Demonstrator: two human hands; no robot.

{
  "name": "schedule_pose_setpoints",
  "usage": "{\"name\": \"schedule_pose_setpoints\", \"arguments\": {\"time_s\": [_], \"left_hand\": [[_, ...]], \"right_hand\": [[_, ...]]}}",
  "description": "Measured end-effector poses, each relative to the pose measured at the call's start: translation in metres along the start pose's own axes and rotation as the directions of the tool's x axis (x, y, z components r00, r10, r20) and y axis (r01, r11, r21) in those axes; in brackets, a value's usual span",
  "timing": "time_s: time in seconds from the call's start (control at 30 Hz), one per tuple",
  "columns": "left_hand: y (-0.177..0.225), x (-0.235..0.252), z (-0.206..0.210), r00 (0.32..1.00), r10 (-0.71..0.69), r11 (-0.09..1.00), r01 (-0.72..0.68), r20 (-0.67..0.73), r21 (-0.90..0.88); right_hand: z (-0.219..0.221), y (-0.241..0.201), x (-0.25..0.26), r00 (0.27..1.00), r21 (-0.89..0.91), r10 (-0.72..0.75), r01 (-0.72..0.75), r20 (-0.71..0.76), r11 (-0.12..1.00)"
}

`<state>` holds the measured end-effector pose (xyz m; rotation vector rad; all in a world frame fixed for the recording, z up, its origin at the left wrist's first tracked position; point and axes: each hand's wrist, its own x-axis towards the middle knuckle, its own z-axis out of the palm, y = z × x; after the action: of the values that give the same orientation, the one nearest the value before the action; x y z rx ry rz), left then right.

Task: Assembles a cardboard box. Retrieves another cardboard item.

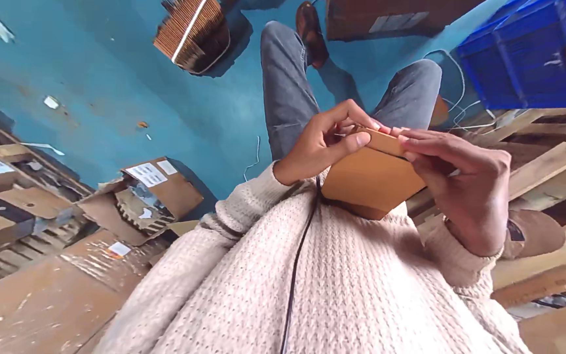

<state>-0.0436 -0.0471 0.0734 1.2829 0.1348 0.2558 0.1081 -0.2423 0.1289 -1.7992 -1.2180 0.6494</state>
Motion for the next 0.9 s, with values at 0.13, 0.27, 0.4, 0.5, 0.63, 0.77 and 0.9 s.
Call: {"name": "schedule_pose_setpoints", "arguments": {"time_s": [0.13, 0.27, 0.4, 0.5, 0.63, 0.77, 0.9], "left_hand": [[-0.01, -0.01, 0.004, 0.999, 0.051, 0.998, -0.051, 0.006, -0.043], [-0.024, -0.019, 0.018, 0.995, 0.098, 0.995, -0.098, -0.008, -0.009], [-0.026, -0.021, 0.027, 0.979, 0.169, 0.985, -0.171, -0.116, -0.012], [-0.024, -0.019, 0.026, 0.972, 0.172, 0.984, -0.177, -0.163, -0.017], [-0.019, -0.018, 0.025, 0.976, 0.147, 0.989, -0.143, -0.158, 0.034], [-0.017, -0.016, 0.027, 0.977, 0.156, 0.987, -0.149, -0.143, 0.056], [-0.025, -0.019, 0.028, 0.963, 0.206, 0.978, -0.209, -0.174, -0.001]], "right_hand": [[0.003, 0.004, -0.003, 0.996, -0.006, -0.057, 0.058, 0.062, 0.998], [0.01, 0.014, -0.011, 0.995, 0.044, -0.092, 0.09, 0.044, 0.995], [0.021, 0.027, -0.017, 0.975, 0.372, -0.032, 0.115, -0.222, 0.921], [0.035, 0.034, -0.019, 0.96, 0.279, -0.041, 0.121, -0.277, 0.953], [0.04, 0.033, -0.02, 0.942, 0.099, -0.167, 0.203, -0.291, 0.974], [0.032, 0.031, -0.021, 0.943, 0.006, -0.208, 0.217, -0.261, 0.976], [0.034, 0.033, -0.025, 0.948, 0.103, -0.17, 0.204, -0.268, 0.974]]}}
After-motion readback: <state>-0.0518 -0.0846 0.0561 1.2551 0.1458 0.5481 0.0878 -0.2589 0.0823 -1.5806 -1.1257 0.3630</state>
